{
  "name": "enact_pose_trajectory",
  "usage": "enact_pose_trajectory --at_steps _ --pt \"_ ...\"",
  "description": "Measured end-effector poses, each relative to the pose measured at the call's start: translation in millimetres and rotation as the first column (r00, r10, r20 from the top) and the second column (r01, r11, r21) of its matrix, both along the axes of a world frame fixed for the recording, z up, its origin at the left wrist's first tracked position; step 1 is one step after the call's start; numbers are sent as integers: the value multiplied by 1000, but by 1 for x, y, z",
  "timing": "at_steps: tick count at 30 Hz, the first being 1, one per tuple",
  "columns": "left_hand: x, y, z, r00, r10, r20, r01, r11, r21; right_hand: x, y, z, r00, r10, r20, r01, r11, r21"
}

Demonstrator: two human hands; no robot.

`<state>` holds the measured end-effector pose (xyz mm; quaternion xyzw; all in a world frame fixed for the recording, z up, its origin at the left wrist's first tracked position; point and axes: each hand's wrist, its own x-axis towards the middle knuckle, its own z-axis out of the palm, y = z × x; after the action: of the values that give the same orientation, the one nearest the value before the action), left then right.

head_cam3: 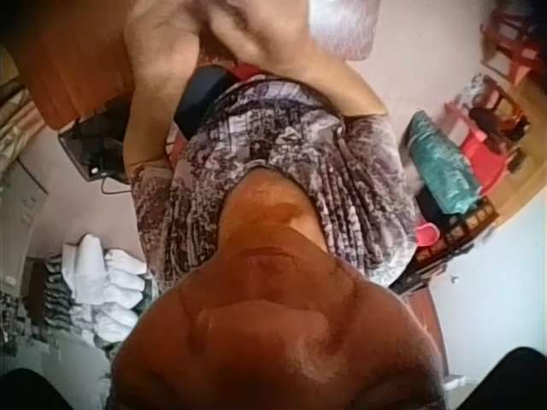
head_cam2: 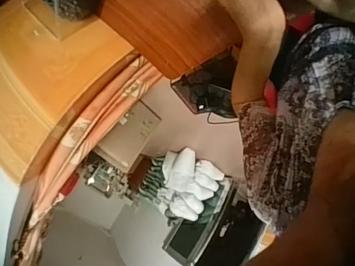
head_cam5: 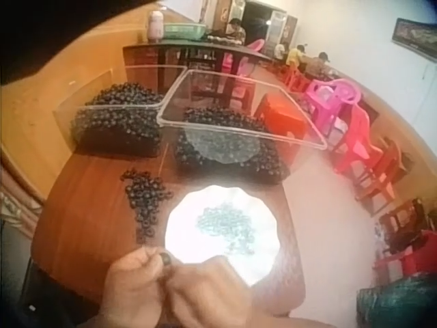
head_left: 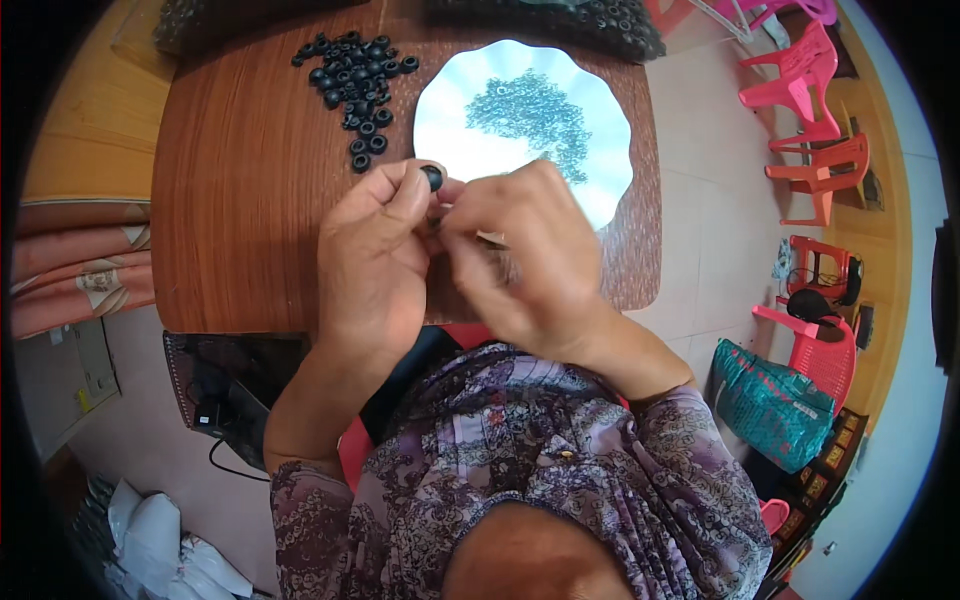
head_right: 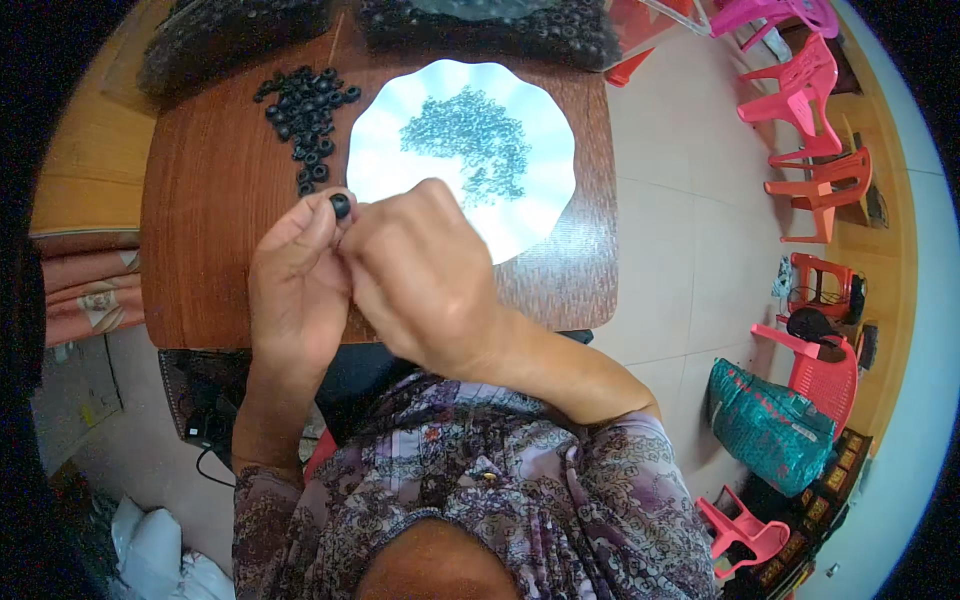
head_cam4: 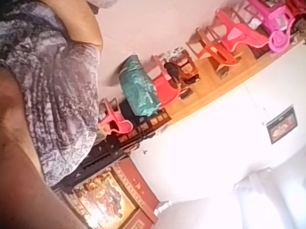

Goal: Assembling tiny silver beads into black circular components on a wooden table.

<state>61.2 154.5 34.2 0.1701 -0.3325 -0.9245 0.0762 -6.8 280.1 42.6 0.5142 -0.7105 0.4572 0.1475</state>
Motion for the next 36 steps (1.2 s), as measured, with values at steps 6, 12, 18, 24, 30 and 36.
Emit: enact_pose_trajectory --at_steps 6,12,18,24,30,36 --pt "10 -1 -7 986 -73 152 41 977 207 2 14 -1 997 75 24 -76 996 54" --pt "14 -15 -19 994 -97 56 81 969 234 -52 20 -10 973 -228 -49 233 943 239" --pt "15 -12 -22 995 -70 74 54 979 197 -74 -8 -29 904 -146 -403 317 860 400" --pt "15 -16 -22 996 -52 77 36 980 198 -70 -2 -16 972 -162 -171 218 892 397" --pt "15 -17 -25 997 -56 59 44 981 189 -70 27 -13 974 -201 -104 226 882 413" --pt "19 -14 -29 996 -62 68 50 984 169 -57 30 -17 996 -93 -9 85 867 491"
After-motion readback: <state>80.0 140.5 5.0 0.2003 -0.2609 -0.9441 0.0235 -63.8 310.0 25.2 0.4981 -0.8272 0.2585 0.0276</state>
